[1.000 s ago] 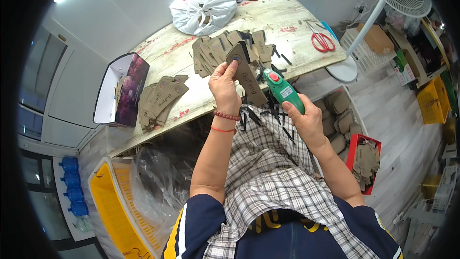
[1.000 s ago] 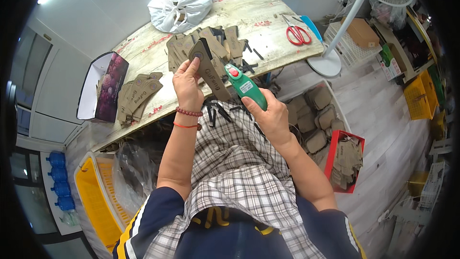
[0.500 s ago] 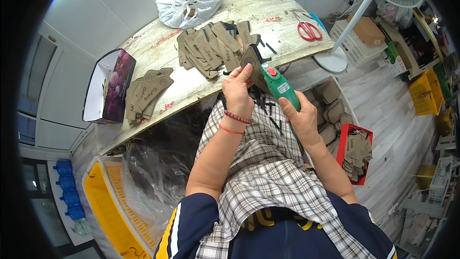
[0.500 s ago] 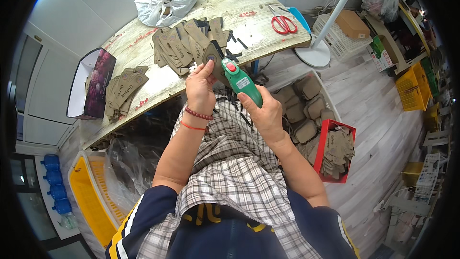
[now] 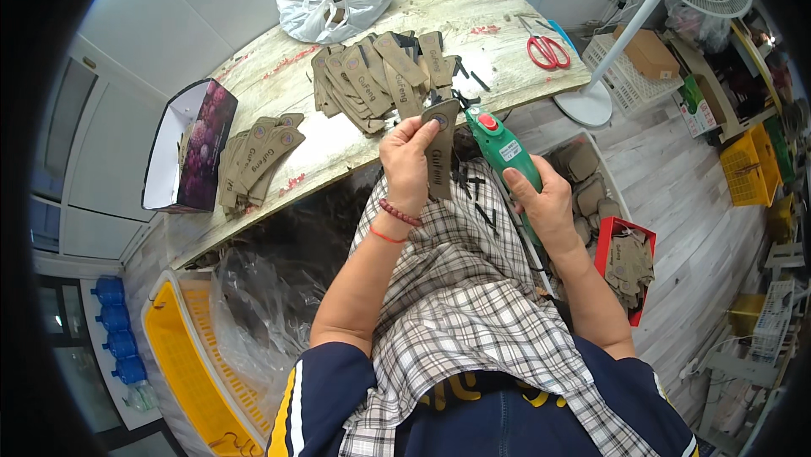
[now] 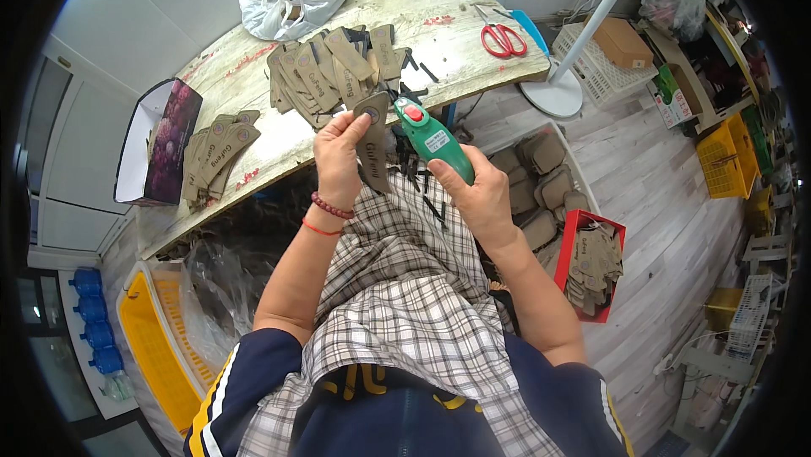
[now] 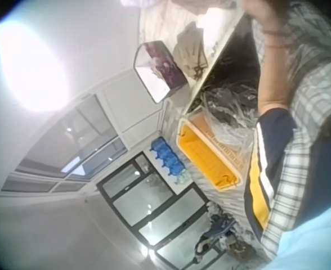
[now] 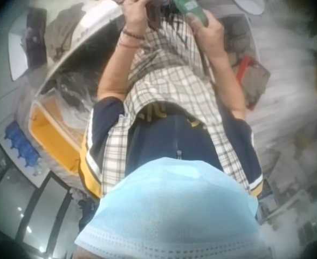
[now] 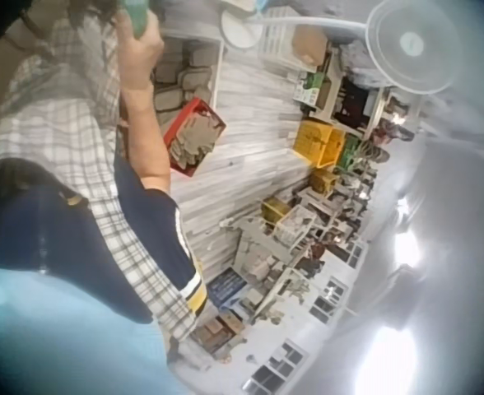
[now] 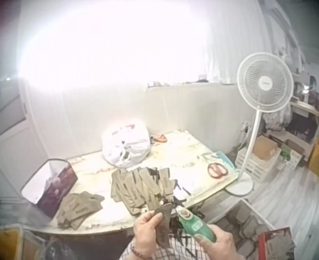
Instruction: The person uses a green rotary tool to trim the edges of multiple small cardboard pieces on a cluttered workbench. They handle each piece one at a time, rotating it to smooth the edges, then place it aside. The workspace includes a fan, scissors, and a box of finished pieces.
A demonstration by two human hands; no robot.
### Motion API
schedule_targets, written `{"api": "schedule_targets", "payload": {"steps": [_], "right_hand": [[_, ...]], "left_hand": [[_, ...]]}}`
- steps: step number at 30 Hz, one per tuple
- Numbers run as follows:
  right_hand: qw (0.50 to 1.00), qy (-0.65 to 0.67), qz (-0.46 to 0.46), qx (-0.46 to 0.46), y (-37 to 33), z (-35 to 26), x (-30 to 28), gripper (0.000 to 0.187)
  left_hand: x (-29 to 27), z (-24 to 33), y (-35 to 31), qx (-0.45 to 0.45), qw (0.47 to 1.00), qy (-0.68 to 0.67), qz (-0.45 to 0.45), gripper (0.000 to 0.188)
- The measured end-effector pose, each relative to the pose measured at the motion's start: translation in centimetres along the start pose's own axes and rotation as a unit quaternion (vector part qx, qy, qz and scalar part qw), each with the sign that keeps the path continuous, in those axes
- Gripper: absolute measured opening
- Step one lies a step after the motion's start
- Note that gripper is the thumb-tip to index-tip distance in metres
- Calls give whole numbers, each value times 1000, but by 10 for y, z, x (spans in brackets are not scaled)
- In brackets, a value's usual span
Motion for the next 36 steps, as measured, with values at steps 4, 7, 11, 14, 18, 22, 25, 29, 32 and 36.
{"api": "schedule_targets", "payload": {"steps": [4,7,11,14,18,22,25,29,32,36], "right_hand": [[1000,-4,-24,2,1,3,-1,40],[999,-8,-36,8,2,4,0,40],[999,-18,-50,7,4,7,1,40],[998,-29,-60,-5,5,8,1,40],[996,-42,-82,-3,7,8,3,41],[993,-52,-110,6,8,2,7,43],[990,-59,-128,9,8,3,11,43],[987,-56,-148,12,9,6,17,41],[987,-49,-153,7,11,7,22,40],[984,-49,-168,25,14,4,32,39]], "left_hand": [[-3,18,4,3,999,52,-14,9],[-6,25,10,5,994,102,-42,8],[-15,26,20,31,984,162,-64,10],[-18,32,24,40,975,207,-74,11],[-22,42,27,54,954,277,-101,13],[-28,47,31,37,944,305,-123,13],[-30,50,31,33,934,322,-151,11],[-36,49,32,21,918,354,-178,8],[-36,51,28,9,917,351,-190,8],[-40,50,26,-21,918,337,-207,16]]}}
Point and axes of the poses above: each hand's wrist, its own y-axis towards the middle knuckle, its own x-axis out of the palm, z = x × y, the point moved 7 cm from there along y, towards the middle knuckle, and after that the axes turned 4 degrees about -y, right-handed, at the moved point
